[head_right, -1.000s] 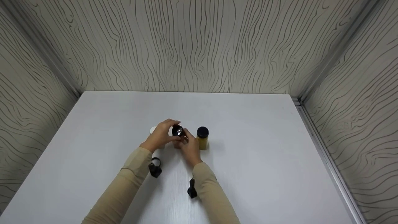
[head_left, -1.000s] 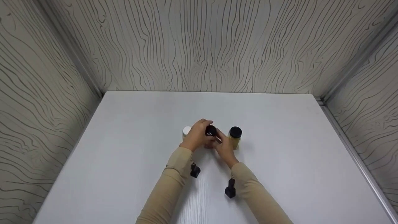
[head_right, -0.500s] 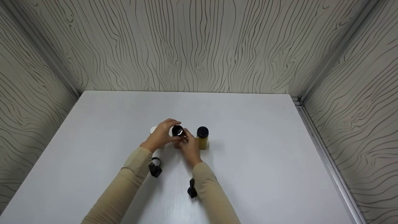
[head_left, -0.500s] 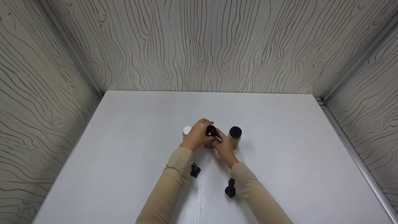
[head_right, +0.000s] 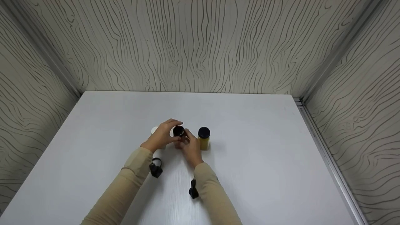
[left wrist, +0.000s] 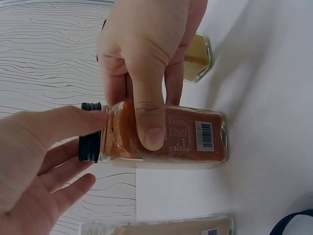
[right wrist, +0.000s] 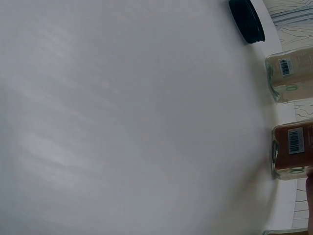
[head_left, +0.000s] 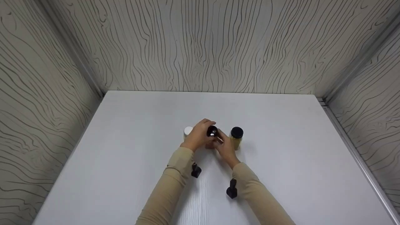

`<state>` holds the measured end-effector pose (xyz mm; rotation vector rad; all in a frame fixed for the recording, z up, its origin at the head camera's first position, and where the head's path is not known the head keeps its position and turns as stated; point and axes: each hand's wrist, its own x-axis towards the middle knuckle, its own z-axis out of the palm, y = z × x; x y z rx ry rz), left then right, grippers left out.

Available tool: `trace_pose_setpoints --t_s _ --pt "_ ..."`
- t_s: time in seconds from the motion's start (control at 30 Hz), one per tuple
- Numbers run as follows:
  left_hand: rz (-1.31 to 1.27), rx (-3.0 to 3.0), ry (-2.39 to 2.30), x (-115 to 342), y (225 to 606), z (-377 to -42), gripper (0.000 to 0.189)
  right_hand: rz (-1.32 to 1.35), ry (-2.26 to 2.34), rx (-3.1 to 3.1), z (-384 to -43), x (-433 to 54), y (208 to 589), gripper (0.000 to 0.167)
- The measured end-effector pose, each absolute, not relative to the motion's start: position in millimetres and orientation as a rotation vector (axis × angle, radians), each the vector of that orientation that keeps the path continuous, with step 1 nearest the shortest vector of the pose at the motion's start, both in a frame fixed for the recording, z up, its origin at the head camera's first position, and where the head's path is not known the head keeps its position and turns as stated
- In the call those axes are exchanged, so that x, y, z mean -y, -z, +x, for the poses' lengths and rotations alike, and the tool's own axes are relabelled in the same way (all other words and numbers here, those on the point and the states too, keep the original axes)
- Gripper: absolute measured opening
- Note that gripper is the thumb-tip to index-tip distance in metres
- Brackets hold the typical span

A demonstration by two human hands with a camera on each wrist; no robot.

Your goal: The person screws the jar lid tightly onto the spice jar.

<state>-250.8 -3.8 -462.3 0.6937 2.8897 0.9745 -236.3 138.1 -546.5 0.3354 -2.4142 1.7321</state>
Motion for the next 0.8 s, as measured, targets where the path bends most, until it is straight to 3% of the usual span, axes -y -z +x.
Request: trace_pose_setpoints --t_s 0.8 --pt "0.686 -2.857 -0.977 4.1 461.6 -249.2 0.047 0.353 -1.77 2.396 -237.5 -138.2 547.6 0.052"
